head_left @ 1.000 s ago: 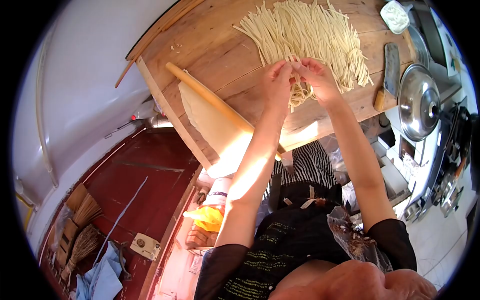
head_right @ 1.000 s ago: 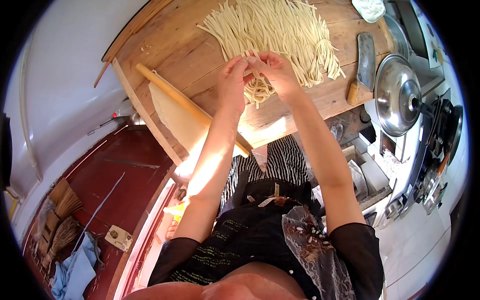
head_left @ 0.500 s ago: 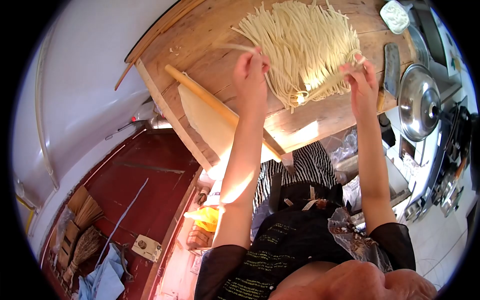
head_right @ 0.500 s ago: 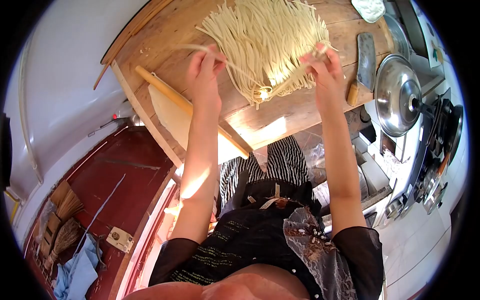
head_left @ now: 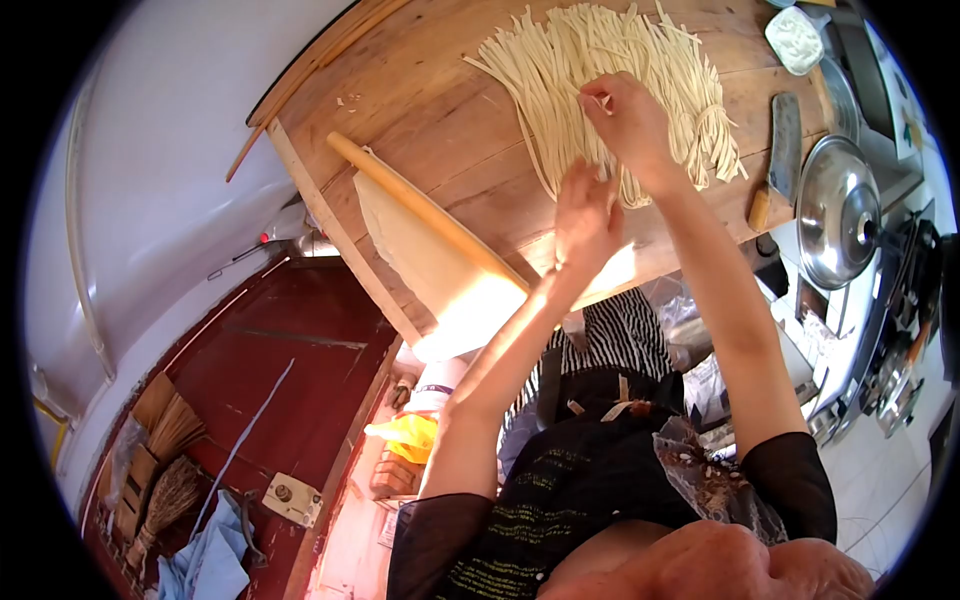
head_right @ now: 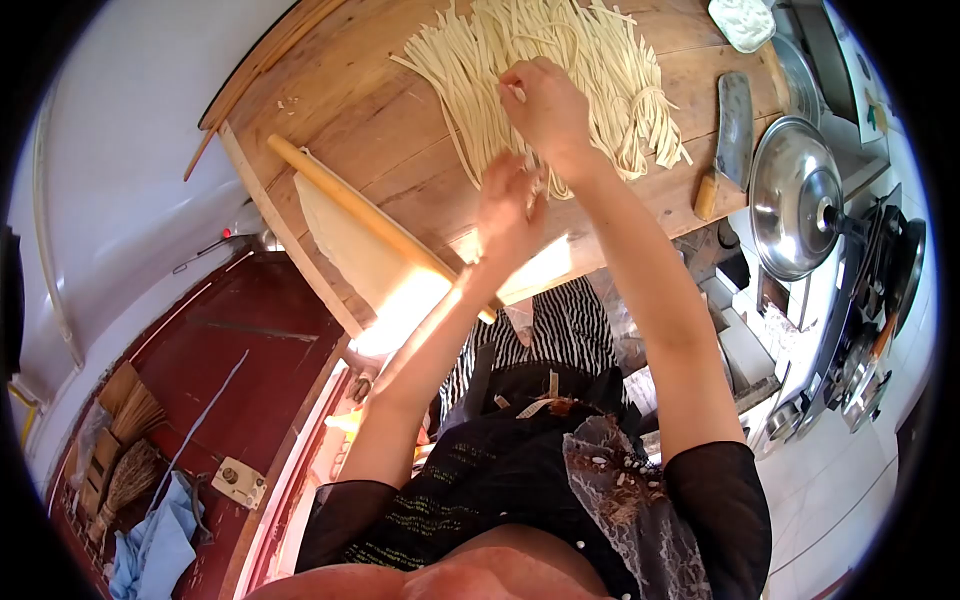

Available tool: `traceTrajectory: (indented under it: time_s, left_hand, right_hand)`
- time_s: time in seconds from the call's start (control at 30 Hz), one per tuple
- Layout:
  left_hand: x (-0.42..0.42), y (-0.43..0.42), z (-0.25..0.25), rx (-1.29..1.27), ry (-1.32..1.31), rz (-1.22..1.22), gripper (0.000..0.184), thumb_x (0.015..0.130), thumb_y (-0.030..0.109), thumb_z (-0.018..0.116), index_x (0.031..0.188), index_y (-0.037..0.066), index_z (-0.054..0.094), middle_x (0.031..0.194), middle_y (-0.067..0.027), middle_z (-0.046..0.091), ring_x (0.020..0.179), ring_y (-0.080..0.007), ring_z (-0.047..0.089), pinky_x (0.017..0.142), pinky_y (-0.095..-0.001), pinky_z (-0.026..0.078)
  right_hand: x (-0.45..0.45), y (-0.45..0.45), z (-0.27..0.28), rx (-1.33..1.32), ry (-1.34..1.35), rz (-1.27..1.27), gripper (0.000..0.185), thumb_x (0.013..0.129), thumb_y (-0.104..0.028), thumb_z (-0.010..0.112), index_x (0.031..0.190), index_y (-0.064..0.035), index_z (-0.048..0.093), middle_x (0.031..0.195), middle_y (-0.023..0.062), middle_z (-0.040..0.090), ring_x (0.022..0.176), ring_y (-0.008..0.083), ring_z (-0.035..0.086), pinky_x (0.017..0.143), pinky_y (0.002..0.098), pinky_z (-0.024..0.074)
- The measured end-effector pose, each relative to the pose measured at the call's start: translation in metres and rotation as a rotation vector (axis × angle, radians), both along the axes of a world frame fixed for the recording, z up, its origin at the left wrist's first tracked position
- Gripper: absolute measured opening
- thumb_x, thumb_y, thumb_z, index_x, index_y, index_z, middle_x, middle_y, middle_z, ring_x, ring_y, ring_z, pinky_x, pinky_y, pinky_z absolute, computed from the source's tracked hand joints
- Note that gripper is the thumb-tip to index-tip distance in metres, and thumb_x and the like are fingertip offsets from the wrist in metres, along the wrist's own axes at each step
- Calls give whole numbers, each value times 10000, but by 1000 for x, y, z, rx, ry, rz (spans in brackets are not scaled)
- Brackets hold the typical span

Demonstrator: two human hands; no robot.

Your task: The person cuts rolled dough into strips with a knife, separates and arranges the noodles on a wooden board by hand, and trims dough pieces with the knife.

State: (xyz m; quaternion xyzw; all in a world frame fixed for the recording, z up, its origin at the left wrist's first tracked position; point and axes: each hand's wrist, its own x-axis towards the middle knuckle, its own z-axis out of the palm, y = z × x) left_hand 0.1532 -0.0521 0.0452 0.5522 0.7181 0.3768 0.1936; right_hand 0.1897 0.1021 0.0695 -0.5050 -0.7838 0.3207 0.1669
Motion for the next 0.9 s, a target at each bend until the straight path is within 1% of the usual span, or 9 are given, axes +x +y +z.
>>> traceTrajectory:
  time_s: [0.07, 0.2, 0.43, 0.57, 0.6, 0.7, 0.77, 0.83, 0.9]
  left_hand:
    - [13, -14, 11, -23, -4, -47, 245, 795, 19, 638, 1040, 23, 631, 1170, -161, 577, 1185, -379, 508, 955, -478, 468]
    - [15, -27, 17, -89, -67, -134, 190, 771, 5, 651, 960, 22, 640, 1082, -141, 612, 1148, -385, 533, 947, -467, 480]
    - [-6, -15, 23, -36, -184, -53, 178, 755, -13, 651, 929, 23, 657, 1033, -137, 627, 1059, -337, 576, 904, -425, 490]
    - [-33, 14, 25, -108, -262, 57, 149, 864, 52, 601, 996, 13, 657, 1023, -155, 633, 975, -289, 621, 834, -361, 505]
    - [-36, 24, 7, -75, -414, 163, 192, 930, 132, 573, 1041, -4, 651, 967, -123, 653, 877, -216, 631, 774, -324, 495]
    - [-55, 59, 3, -89, -721, 396, 230, 949, 172, 576, 1057, -17, 651, 904, -64, 651, 797, -134, 585, 732, -295, 469]
    - [-73, 77, 5, -171, -731, 350, 233, 950, 175, 577, 1052, -22, 652, 884, -43, 640, 789, -115, 559, 719, -279, 454]
    - [-76, 84, 4, -254, -739, 301, 237, 952, 178, 579, 1046, -26, 654, 865, -23, 630, 780, -97, 534, 705, -262, 439]
    - [-73, 88, 7, -203, -1065, 323, 240, 950, 195, 593, 997, -27, 669, 850, -17, 634, 757, -79, 516, 683, -234, 419]
  right_hand:
    - [-10, -3, -12, 238, -106, 11, 161, 858, -244, 669, 940, -106, 688, 891, 65, 653, 845, 234, 653, 698, 371, 522]
    - [-14, 5, -18, 217, -213, 120, 111, 846, -216, 641, 873, -118, 686, 872, 77, 645, 818, 291, 651, 683, 413, 530]
    - [-23, 26, -25, 252, -281, -38, 163, 825, -234, 631, 833, -87, 702, 879, 102, 677, 823, 309, 659, 647, 432, 531]
    - [-26, 30, -27, 118, -277, -68, 204, 801, -260, 651, 811, -65, 709, 845, 134, 687, 748, 309, 660, 644, 417, 525]
    - [-22, 30, -25, 119, -278, -68, 204, 801, -260, 651, 811, -65, 709, 845, 134, 687, 748, 309, 660, 644, 417, 525]
    - [-7, 29, -16, -127, 53, -100, 209, 807, -257, 697, 830, -49, 697, 805, 113, 693, 711, 233, 666, 611, 372, 512]
    - [2, 24, -10, -533, 443, -160, 190, 827, -205, 732, 896, -35, 682, 827, 70, 698, 735, 135, 649, 609, 278, 490]
    - [6, 15, -9, -587, 566, -147, 166, 846, -161, 718, 926, -24, 670, 837, 57, 698, 749, 113, 643, 632, 244, 488]
    - [10, 11, -6, -642, 692, -137, 146, 865, -118, 704, 956, -12, 658, 846, 45, 697, 762, 92, 637, 655, 210, 487]
